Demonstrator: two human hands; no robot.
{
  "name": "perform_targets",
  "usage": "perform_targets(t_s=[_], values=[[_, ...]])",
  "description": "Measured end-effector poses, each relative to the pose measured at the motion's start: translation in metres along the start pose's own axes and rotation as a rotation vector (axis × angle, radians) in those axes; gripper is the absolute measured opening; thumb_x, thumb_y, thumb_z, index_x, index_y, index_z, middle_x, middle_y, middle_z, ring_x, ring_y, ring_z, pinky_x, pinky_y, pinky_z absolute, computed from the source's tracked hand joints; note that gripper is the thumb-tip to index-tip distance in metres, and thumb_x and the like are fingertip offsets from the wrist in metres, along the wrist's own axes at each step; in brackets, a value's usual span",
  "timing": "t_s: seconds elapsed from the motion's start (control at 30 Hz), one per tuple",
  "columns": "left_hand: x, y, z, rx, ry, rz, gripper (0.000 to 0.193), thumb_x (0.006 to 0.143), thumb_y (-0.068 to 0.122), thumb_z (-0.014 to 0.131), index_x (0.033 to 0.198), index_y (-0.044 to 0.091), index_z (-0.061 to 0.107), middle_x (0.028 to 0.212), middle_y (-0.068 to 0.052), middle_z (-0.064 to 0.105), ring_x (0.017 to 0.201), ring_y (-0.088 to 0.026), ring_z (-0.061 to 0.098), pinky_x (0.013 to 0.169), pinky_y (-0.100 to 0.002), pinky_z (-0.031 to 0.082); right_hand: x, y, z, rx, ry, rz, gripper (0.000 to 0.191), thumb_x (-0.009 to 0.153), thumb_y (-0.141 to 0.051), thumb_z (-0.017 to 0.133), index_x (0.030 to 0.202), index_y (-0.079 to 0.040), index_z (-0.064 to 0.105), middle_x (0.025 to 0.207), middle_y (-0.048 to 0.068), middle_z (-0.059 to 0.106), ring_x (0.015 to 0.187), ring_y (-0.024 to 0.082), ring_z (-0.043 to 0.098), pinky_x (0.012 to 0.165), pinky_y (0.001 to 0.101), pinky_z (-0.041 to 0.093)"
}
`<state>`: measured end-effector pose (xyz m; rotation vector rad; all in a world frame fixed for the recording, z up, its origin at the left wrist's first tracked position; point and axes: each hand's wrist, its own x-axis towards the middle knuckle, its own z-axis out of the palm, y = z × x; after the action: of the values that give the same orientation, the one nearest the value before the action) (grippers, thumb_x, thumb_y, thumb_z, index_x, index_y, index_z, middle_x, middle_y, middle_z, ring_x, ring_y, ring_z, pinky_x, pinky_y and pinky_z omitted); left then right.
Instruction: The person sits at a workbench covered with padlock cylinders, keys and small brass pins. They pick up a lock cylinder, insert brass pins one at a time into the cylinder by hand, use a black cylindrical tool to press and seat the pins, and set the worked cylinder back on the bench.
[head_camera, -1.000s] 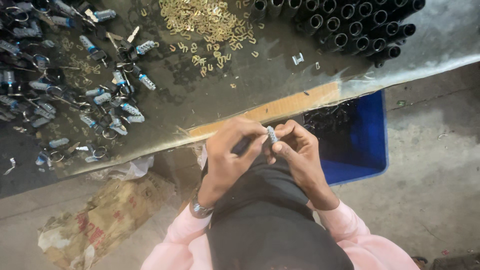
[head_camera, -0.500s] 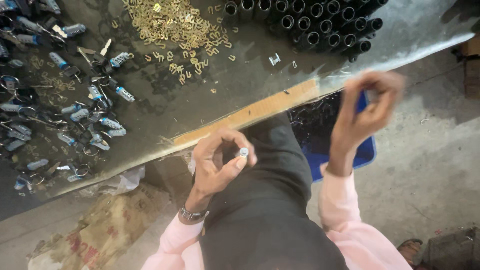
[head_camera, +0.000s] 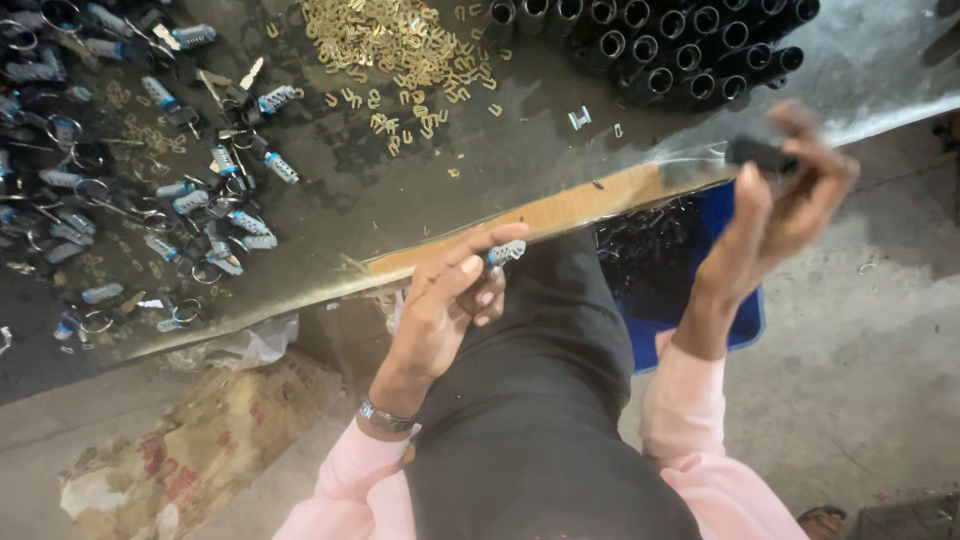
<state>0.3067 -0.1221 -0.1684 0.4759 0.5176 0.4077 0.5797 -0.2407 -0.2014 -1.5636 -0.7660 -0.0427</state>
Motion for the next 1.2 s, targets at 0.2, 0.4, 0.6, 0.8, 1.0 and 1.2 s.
perform_targets(t_s=[0.2,0.4,0.6,0.8,1.0,1.2], values=[[0.0,-0.009,-0.011,-0.021,-0.082,-0.001,0.048,0.094,0.02,0.076,0.136,0.001,0.063,0.097,0.0,0.061,0.079,-0.009,0.055,0.062,-0.024,0.044,-0.069,-0.032,0.017,0.615,0.02,0.397,0.051,0.105,-0.055,0.065,0.109,-0.012,0.038,0.083,0.01,0.051,0.059,0.02,0.054,0.055,0.0318,0.047],[-0.003,-0.018,-0.022,0.211,-0.013,0.002,0.023,0.095,0.019,0.078,0.102,-0.002,0.075,0.081,-0.004,0.066,0.068,-0.009,0.057,0.061,-0.023,0.043,-0.106,-0.052,0.05,0.741,-0.203,0.472,0.048,0.107,-0.052,0.058,0.111,-0.008,0.039,0.073,0.007,0.046,0.056,0.011,0.038,0.055,0.0307,0.041],[-0.014,-0.015,-0.012,0.485,0.076,0.17,0.02,0.097,0.017,0.076,0.1,-0.002,0.073,0.084,-0.002,0.068,0.075,-0.008,0.062,0.069,-0.022,0.05,-0.112,-0.06,0.054,0.682,-0.31,0.564,0.035,0.107,-0.037,0.048,0.104,-0.002,0.045,0.077,0.013,0.051,0.061,0.012,0.041,0.057,0.0298,0.04],[-0.013,-0.008,0.002,0.928,0.143,0.453,0.018,0.093,0.014,0.078,0.103,0.0,0.072,0.084,-0.005,0.069,0.076,-0.012,0.066,0.07,-0.024,0.051,-0.109,-0.061,0.057,0.557,-0.352,0.5,0.034,0.107,-0.033,0.045,0.099,0.001,0.048,0.078,0.013,0.053,0.062,0.012,0.044,0.058,0.0274,0.039],[-0.012,-0.001,0.019,1.235,0.178,0.684,0.017,0.085,0.004,0.079,0.099,0.001,0.07,0.081,-0.008,0.064,0.071,-0.022,0.062,0.064,-0.033,0.047,-0.103,-0.065,0.055,0.229,-0.371,0.318,0.038,0.109,-0.032,0.043,0.093,0.001,0.052,0.076,0.011,0.058,0.059,0.011,0.049,0.055,0.0263,0.037],[-0.012,0.006,0.023,1.559,0.032,0.912,0.02,0.079,-0.001,0.076,0.097,0.001,0.067,0.081,-0.006,0.057,0.074,-0.024,0.056,0.067,-0.037,0.042,-0.093,-0.07,0.045,0.046,-0.432,0.263,0.034,0.11,-0.021,0.044,0.087,0.001,0.055,0.078,0.009,0.061,0.063,0.011,0.05,0.059,0.0274,0.038]])
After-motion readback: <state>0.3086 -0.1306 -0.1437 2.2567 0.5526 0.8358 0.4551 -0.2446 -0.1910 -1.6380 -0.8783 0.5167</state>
